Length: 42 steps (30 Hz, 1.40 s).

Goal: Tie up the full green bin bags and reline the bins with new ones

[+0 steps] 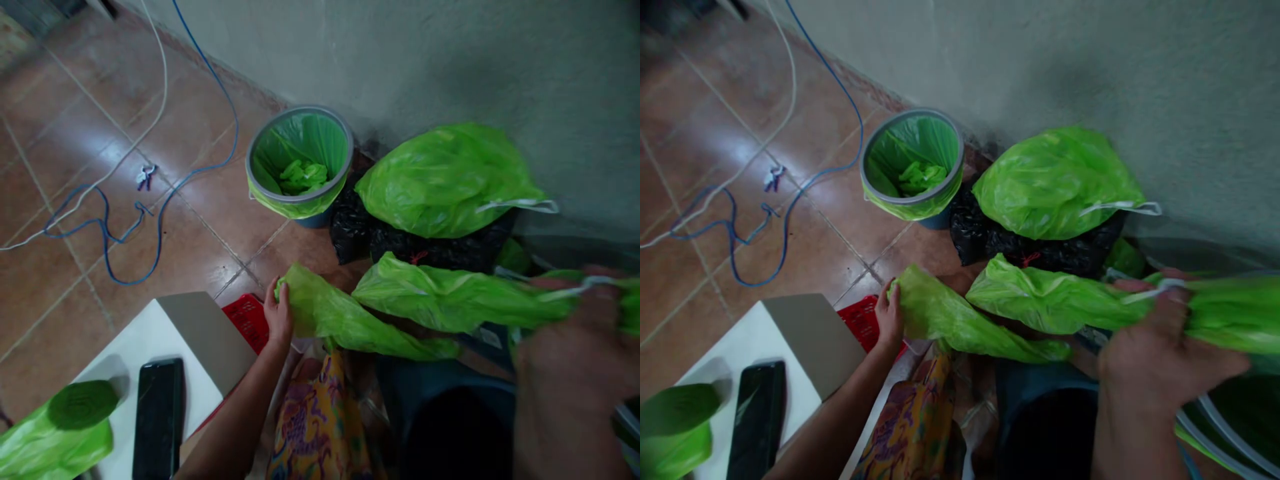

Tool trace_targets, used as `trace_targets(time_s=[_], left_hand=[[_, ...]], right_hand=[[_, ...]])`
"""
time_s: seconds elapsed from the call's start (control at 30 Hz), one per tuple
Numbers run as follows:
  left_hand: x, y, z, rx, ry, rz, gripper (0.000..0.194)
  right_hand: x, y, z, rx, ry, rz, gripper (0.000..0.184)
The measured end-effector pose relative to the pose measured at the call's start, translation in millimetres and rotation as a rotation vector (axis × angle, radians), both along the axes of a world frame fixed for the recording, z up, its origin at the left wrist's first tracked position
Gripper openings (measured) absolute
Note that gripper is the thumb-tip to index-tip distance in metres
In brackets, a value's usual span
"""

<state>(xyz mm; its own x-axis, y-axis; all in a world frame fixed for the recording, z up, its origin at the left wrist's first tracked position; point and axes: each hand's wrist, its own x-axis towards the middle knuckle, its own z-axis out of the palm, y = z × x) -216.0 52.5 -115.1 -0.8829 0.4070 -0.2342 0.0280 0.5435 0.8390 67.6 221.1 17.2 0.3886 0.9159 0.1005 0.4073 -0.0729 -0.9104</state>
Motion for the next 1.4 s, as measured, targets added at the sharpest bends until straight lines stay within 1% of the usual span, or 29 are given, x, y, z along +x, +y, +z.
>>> trace_targets(time_s=[0.07,0.1,0.17,0.2,0.23,0.27,0.3,0.37,0.4,0.43,0.47,0.5,0.57,0.63,0.67,0.73,0.77,0.83,0.93,1.03,1.1,1.17,1.23,1.3,1.33,1.4], left_hand=[[7.4,3.4,11.7,-0.024,0.025,-0.253,0.064],[12.0,4.2,16.3,-0.068,0.064,-0.407,0.076],[21.5,4.1,21.7,-0.212,0.169,-0.715,0.100],[25.9,3.5,22.3,-0.301,0.220,-0.853,0.106],[29.6,2.8,21.3,-0.396,0.265,-0.973,0.104],[32.6,2.1,19.0,-0.495,0.297,-1.069,0.094],[34.8,1.6,15.8,-0.593,0.313,-1.143,0.078],[36.4,1.5,8.3,-0.751,0.291,-1.231,0.042],[35.9,1.7,5.1,-0.798,0.268,-1.248,0.031],[34.6,1.8,2.8,-0.818,0.254,-1.245,0.025],[32.6,1.6,1.9,-0.819,0.250,-1.215,0.023],[29.7,0.8,2.3,-0.811,0.251,-1.156,0.020],[21.5,-3.5,7.5,-0.763,0.283,-0.963,0.018],[11.4,-10.9,16.5,-0.663,0.376,-0.741,0.013],[6.7,-15.2,21.5,-0.597,0.443,-0.651,0.011],[-0.1,-22.8,30.7,-0.497,0.551,-0.537,0.016],[-1.6,-25.3,34.1,-0.481,0.582,-0.492,0.020],[-1.2,-26.5,37.6,-0.501,0.607,-0.422,0.028],[2.1,-19.9,32.5,-0.548,0.616,-0.396,0.037],[3.9,-10.3,16.3,-0.580,0.624,-0.488,0.036],[7.1,-5.9,2.5,-0.654,0.615,-0.561,0.035],[13.1,-3.8,-10.4,-0.750,0.580,-0.594,0.035],[19.8,-2.8,-20.7,-0.825,0.487,-0.595,0.035],[23.9,-1.7,-28.3,-0.875,0.327,-0.577,0.036],[24.4,-1.0,-31.3,-0.890,0.233,-0.562,0.036],[22.6,0.1,-35.8,-0.884,0.054,-0.522,0.037]], right_hand=[[-14.5,-9.6,-2.0,-0.135,-0.045,0.184,0.031],[-23.4,-15.0,-6.1,-0.252,-0.147,0.357,0.033],[-41.0,-26.3,-18.4,-0.520,-0.422,0.764,0.035],[-48.7,-32.0,-25.6,-0.607,-0.565,0.920,0.036],[-55.2,-37.5,-32.9,-0.669,-0.685,1.040,0.039],[-60.3,-42.5,-40.0,-0.715,-0.779,1.126,0.046],[-63.9,-46.9,-46.5,-0.746,-0.852,1.181,0.053],[-66.5,-52.9,-57.5,-0.793,-0.956,1.225,0.066],[-65.8,-54.3,-61.8,-0.813,-0.991,1.227,0.070],[-63.9,-54.6,-65.1,-0.835,-1.017,1.222,0.071],[-61.2,-54.1,-67.5,-0.857,-1.039,1.211,0.071],[-57.7,-52.8,-69.1,-0.877,-1.054,1.197,0.069],[-49.7,-48.8,-70.2,-0.896,-1.072,1.158,0.062],[-42.0,-44.3,-69.6,-0.888,-1.076,1.108,0.055],[-39.0,-42.0,-69.1,-0.879,-1.075,1.083,0.052],[-35.2,-37.8,-67.9,-0.865,-1.072,1.043,0.048],[-34.7,-35.8,-67.3,-0.863,-1.072,1.033,0.046],[-35.6,-32.3,-65.6,-0.866,-1.069,1.034,0.041],[-39.6,-29.5,-62.1,-0.870,-1.050,1.028,0.040],[-45.8,-34.7,-59.4,-0.865,-0.962,1.050,0.039],[-55.4,-45.5,-59.4,-0.881,-0.874,1.142,0.038],[-72.8,-62.2,-62.8,-0.898,-0.809,1.263,0.042],[-96.4,-81.1,-71.5,-0.884,-0.809,1.360,0.051],[-120.0,-97.2,-86.3,-0.942,-0.846,1.400,0.054],[-129.4,-102.7,-95.4,-0.990,-0.841,1.396,0.051],[-141.0,-107.6,-114.2,-1.055,-0.779,1.335,0.035]])
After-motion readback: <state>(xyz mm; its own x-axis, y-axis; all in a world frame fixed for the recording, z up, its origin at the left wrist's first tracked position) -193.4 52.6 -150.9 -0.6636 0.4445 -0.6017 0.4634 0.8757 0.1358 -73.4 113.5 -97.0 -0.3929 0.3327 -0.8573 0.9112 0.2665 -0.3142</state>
